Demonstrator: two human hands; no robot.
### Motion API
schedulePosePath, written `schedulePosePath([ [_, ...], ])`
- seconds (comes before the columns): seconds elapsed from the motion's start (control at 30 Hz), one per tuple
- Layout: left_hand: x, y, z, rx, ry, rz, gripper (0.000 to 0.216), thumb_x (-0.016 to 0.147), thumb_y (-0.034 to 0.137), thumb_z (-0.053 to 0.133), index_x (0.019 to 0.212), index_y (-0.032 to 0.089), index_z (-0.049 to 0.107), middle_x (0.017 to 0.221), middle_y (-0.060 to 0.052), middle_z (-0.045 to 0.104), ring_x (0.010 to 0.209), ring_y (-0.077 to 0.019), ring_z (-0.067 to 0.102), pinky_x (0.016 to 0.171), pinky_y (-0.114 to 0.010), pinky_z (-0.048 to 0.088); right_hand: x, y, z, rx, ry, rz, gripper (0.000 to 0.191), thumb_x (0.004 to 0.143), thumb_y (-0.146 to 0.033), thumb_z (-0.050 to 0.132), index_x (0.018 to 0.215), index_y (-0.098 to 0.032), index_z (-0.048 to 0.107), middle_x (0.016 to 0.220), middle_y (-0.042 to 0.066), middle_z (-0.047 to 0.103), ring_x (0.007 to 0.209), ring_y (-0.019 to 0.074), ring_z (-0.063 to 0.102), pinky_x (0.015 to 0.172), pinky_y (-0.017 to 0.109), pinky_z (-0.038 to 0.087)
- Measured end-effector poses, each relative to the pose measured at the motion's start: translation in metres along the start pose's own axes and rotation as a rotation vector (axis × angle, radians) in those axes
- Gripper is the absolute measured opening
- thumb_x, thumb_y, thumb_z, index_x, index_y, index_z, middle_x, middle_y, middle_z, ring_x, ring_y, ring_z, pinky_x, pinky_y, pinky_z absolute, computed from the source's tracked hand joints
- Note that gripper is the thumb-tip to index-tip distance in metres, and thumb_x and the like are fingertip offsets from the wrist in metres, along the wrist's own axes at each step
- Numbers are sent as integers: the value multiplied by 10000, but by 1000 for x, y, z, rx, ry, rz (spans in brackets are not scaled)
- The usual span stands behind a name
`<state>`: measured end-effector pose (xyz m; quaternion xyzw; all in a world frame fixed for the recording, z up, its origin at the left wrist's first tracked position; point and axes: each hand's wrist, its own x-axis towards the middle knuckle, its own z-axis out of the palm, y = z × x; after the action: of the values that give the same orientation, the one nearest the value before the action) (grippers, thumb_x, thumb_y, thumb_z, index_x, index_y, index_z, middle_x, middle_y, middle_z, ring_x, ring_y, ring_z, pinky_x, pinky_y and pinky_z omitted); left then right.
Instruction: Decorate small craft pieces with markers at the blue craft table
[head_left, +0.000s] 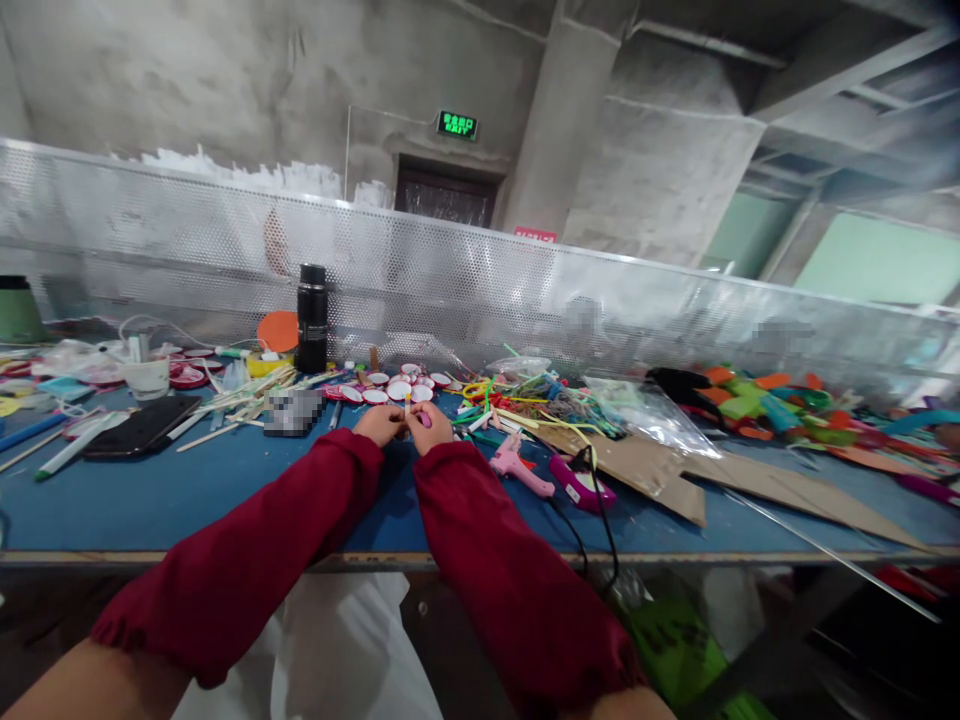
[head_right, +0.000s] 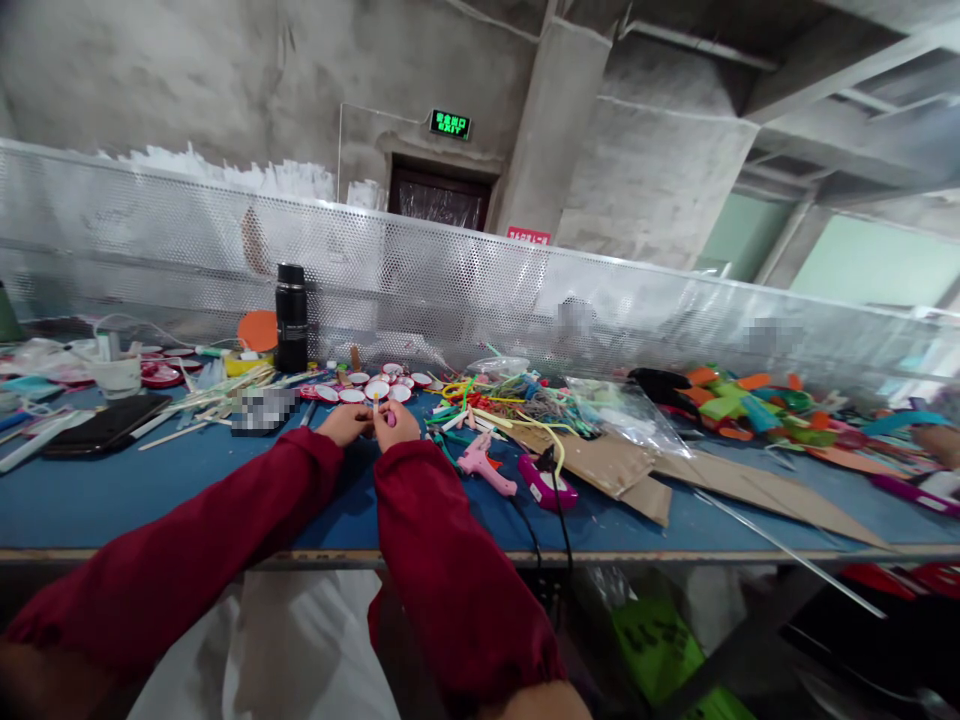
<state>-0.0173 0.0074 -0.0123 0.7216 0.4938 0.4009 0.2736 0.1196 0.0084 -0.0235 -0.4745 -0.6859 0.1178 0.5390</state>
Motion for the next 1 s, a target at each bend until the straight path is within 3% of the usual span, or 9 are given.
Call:
schedulePosePath([
  [1.0,-4,9,5,-169,-49,-142,55,755,196,554,719,168,585,602,-5,648,577,-141,643,560,-223,499,-1,-3,-3,12,-39,33,119,762,-327,554,772,-234,628,744,-29,637,698,135,559,668,233,423],
])
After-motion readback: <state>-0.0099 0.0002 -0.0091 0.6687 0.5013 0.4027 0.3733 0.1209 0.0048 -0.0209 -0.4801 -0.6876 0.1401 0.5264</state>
